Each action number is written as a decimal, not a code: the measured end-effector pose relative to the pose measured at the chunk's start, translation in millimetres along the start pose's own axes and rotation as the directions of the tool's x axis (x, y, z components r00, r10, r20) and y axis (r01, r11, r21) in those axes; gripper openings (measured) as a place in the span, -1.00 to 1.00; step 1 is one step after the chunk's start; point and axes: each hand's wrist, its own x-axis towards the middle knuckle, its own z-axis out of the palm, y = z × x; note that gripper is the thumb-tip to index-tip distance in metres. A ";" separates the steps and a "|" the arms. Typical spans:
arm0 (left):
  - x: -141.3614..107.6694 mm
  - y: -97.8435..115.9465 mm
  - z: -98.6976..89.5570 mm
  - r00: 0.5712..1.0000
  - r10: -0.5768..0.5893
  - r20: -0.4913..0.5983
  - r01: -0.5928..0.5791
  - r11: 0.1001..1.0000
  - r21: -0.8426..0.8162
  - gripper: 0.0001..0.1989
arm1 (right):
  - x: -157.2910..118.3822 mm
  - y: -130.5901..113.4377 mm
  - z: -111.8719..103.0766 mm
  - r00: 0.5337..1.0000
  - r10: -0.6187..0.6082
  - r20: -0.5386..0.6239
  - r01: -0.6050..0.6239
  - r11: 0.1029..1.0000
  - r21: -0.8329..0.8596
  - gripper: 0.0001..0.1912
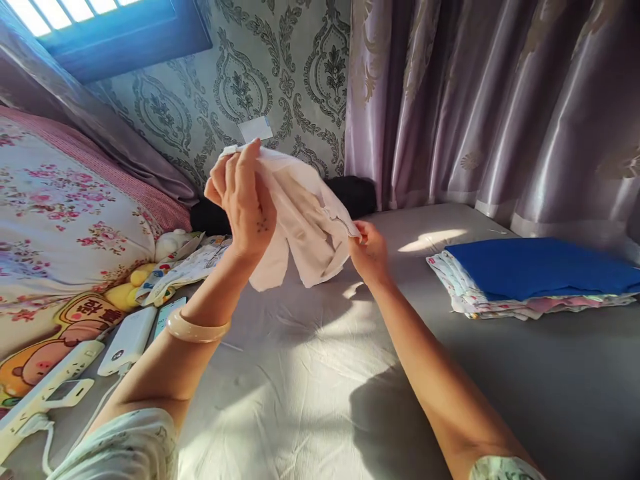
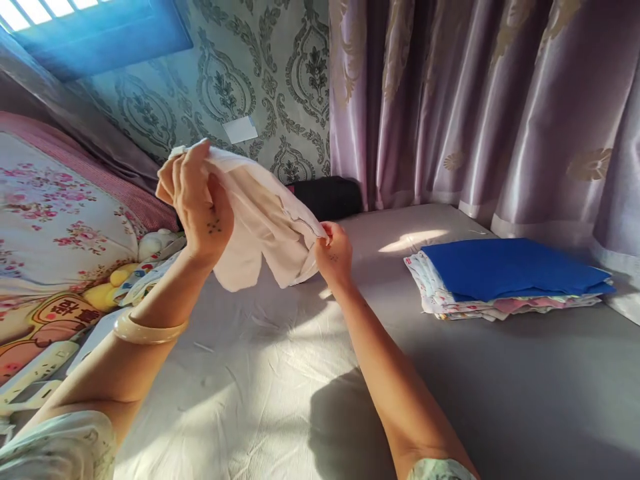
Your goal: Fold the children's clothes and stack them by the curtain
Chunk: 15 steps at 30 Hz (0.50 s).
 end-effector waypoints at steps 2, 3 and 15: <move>-3.6 -10.1 -7.8 1.000 -0.030 -0.005 0.030 0.996 0.084 -0.60 | 5.1 -7.1 -15.1 0.994 0.011 0.104 -0.026 0.990 0.136 -0.63; -6.2 -15.2 -11.0 0.998 -0.062 -0.002 0.062 0.992 0.112 -0.62 | 6.5 -12.0 -24.6 0.982 0.025 0.187 -0.066 0.975 0.213 -0.59; -81.3 -87.7 -5.3 0.716 -0.337 0.611 0.490 0.866 -0.097 -0.65 | 7.5 -24.5 -64.8 0.858 0.272 0.435 -0.357 0.925 0.126 -0.67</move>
